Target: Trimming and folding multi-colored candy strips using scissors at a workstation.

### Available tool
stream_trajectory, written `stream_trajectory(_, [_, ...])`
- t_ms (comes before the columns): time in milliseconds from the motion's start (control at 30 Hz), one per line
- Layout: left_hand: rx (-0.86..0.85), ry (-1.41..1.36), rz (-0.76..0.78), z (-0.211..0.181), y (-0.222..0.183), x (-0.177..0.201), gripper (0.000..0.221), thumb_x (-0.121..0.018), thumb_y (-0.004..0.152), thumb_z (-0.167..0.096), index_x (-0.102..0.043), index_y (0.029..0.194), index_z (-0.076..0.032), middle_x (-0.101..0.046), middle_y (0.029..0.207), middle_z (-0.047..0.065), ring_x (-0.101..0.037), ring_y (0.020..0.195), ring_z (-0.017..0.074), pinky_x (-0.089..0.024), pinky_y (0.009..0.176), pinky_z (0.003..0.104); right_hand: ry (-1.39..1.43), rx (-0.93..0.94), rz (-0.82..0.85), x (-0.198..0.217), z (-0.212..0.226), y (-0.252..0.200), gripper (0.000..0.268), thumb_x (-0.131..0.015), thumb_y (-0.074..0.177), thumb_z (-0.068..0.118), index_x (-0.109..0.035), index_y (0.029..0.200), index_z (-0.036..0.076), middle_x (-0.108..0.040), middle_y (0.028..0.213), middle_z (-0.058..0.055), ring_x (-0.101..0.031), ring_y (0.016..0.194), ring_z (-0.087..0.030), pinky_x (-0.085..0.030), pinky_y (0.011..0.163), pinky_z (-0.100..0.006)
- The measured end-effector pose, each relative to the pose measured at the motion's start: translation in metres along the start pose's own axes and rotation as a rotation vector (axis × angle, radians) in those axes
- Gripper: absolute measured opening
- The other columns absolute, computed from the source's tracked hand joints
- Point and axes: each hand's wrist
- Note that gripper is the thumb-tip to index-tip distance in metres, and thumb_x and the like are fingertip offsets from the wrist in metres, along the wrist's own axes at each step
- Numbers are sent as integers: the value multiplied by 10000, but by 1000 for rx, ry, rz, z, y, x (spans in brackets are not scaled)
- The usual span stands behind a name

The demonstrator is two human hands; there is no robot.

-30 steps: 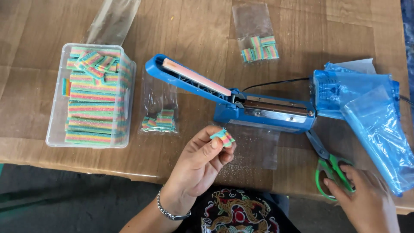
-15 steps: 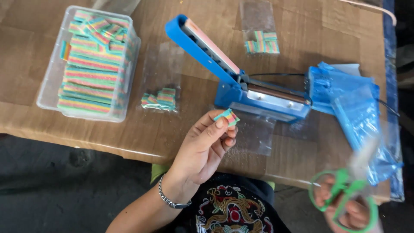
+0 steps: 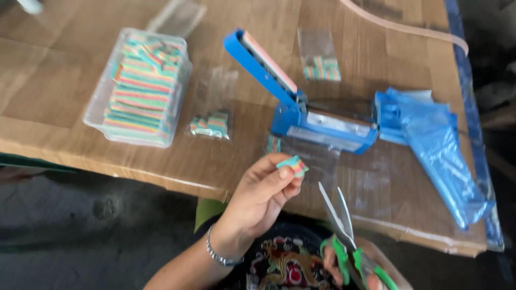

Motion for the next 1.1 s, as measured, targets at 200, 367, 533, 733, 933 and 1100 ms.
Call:
stream_trajectory(200, [-17,75,163,5,4,-3,181,-775,968,-144,-732,1129,-73,-733,1019,78,-645,865,160,-517,758,255,-70,17,-230,-22,29,5,858,-711,766,829,-701,902,-17,-558,770,-106,-516,623,-230,-385,608,-374])
stream_trajectory(367, [-23,121,134,5,-7,-3,187,-783,958,-168,-734,1117,-83,-735,987,68,-632,834,155,-509,747,267,-99,63,-162,-27,37,9,882,-701,766,874,-669,825,-5,-551,720,-90,-487,558,-200,-336,561,-347])
stream_trajectory(533, [-19,130,138,7,-3,-3,177,-761,974,-133,-727,1138,-78,-732,996,80,-620,816,163,-506,750,276,-34,-25,-165,-13,24,6,952,-760,642,907,-684,823,-24,-588,743,-96,-510,579,-197,-350,574,-342])
stream_trajectory(733, [-12,141,152,7,-5,-6,182,-758,980,-133,-717,1145,-68,-729,1009,81,-634,818,157,-524,755,270,56,-25,-204,-19,23,3,907,-792,652,855,-672,850,-22,-595,798,-126,-492,590,-220,-369,571,-365])
stream_trajectory(933, [-45,233,196,10,-5,-9,168,-754,975,-125,-710,1117,-48,-733,1003,101,-577,782,145,-492,713,270,54,7,-241,-21,26,7,889,-781,657,846,-680,832,-20,-594,766,-107,-503,583,-219,-366,579,-377])
stream_trajectory(1100, [-47,251,201,11,-3,-6,160,-750,975,-125,-712,1116,-61,-718,972,87,-555,761,149,-484,705,275,-30,72,-206,-14,24,17,949,-723,681,933,-667,821,-4,-616,733,-96,-507,549,-190,-386,529,-331])
Point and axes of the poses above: each hand's wrist, its own y-axis towards the middle knuckle, its own x-axis out of the back of the hand, z = x × y
